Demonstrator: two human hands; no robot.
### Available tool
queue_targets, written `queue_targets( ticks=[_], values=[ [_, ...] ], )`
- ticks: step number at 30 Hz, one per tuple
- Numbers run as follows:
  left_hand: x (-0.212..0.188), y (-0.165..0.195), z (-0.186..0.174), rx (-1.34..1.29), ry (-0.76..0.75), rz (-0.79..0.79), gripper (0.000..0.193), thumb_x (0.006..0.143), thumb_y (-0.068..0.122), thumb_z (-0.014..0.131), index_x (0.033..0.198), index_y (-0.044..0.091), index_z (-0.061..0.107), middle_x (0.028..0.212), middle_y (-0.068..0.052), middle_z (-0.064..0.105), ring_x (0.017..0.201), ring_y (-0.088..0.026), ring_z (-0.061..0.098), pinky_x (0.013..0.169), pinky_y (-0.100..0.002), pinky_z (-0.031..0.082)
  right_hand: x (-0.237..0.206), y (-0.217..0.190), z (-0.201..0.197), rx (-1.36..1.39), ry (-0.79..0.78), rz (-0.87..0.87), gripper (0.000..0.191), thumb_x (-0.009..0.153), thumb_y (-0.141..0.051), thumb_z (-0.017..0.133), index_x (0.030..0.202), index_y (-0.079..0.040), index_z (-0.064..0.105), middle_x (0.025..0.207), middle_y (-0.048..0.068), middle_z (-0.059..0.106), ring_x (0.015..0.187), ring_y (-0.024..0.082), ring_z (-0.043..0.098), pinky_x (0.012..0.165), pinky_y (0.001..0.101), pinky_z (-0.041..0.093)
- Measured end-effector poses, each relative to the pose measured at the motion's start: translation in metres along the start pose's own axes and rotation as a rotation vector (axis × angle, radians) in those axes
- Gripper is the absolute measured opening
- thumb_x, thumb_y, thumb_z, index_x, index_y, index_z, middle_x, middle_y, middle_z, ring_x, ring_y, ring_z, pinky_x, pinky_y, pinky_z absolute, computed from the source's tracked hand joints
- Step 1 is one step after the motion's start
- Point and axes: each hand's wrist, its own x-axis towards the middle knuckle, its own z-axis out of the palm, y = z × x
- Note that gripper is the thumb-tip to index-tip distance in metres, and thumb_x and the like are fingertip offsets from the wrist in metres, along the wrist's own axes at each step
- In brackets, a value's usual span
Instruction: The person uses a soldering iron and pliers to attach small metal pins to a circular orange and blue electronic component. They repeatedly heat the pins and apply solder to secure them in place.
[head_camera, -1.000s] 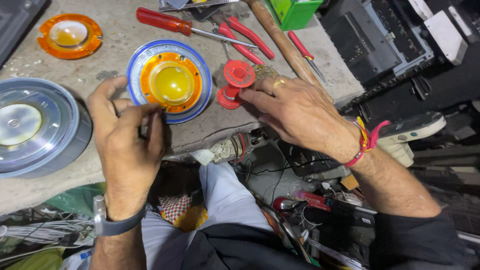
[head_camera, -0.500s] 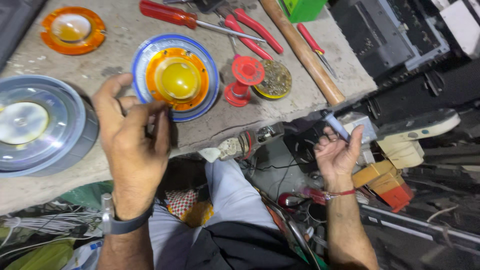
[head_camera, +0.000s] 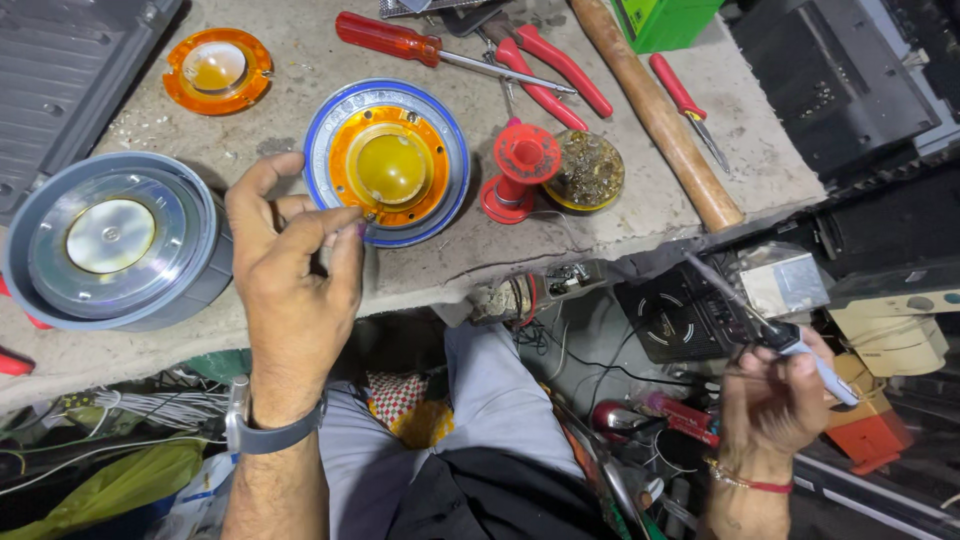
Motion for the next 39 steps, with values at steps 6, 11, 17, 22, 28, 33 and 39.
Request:
queue_targets(
  ticks=[6,11,17,22,28,33,39],
  values=[
    [0.000,0.004,0.002,0.035,-0.001,-0.013,0.016,0.094,-0.010,0.077,0.107,-0.001,0.075,0.143,-0.016,0.051,0.086,-0.013,0.058,0.084,-0.026,0.052,0.022,0.006,0.059,0.069,-0.191,0.052,0.024,0.096,-0.012,0.084,0.104,-0.001,0.065,0.095,0.012,0.072,0.094,0.022,0.072,0.103,0.0397,0.054],
    [-0.002,0.007,0.001,0.053,-0.007,0.011,0.013,0.099,-0.009,0.078,0.108,-0.001,0.075,0.142,-0.015,0.051,0.094,-0.013,0.060,0.088,-0.025,0.053,0.056,0.031,0.091,0.136,-0.338,0.083,0.023,0.100,-0.014,0.081,0.098,-0.002,0.062,0.087,0.012,0.070,0.098,0.025,0.072,0.119,0.0559,0.043],
    [-0.008,0.009,0.001,0.071,-0.048,-0.017,0.013,0.103,-0.011,0.075,0.112,-0.002,0.075,0.145,-0.016,0.047,0.095,-0.013,0.059,0.089,-0.024,0.051,0.064,0.033,0.095,0.107,-0.243,0.026,0.023,0.099,-0.015,0.076,0.099,0.000,0.060,0.080,0.013,0.065,0.083,0.024,0.070,0.116,0.0663,0.046],
    [-0.009,0.006,-0.001,0.107,-0.076,0.009,0.013,0.105,-0.012,0.074,0.114,-0.003,0.075,0.144,-0.014,0.044,0.099,-0.012,0.060,0.090,-0.022,0.052,0.070,0.029,0.096,0.101,-0.272,0.026,0.019,0.098,-0.012,0.074,0.097,0.002,0.061,0.081,0.016,0.066,0.089,0.029,0.072,0.117,0.0644,0.047],
    [-0.011,0.004,0.000,0.127,-0.068,0.000,0.015,0.103,-0.013,0.074,0.115,-0.003,0.075,0.145,-0.015,0.045,0.097,-0.013,0.059,0.089,-0.023,0.053,0.072,0.028,0.095,0.126,-0.308,0.073,0.016,0.097,-0.011,0.073,0.105,0.000,0.063,0.087,0.017,0.070,0.097,0.032,0.073,0.120,0.0612,0.044],
    [-0.010,0.005,0.001,0.113,-0.070,0.001,0.014,0.105,-0.013,0.074,0.115,-0.003,0.075,0.144,-0.014,0.044,0.098,-0.012,0.060,0.088,-0.022,0.053,0.072,0.027,0.094,0.117,-0.328,0.067,0.016,0.097,-0.010,0.073,0.105,0.001,0.064,0.089,0.018,0.072,0.101,0.033,0.073,0.121,0.0611,0.044],
    [-0.008,0.008,0.002,0.082,-0.059,-0.029,0.014,0.103,-0.012,0.074,0.114,-0.003,0.074,0.148,-0.016,0.045,0.099,-0.013,0.060,0.089,-0.023,0.057,0.072,0.028,0.098,0.088,-0.335,0.037,0.015,0.098,-0.009,0.073,0.104,0.002,0.064,0.089,0.019,0.072,0.100,0.034,0.074,0.120,0.0602,0.045]
  ],
)
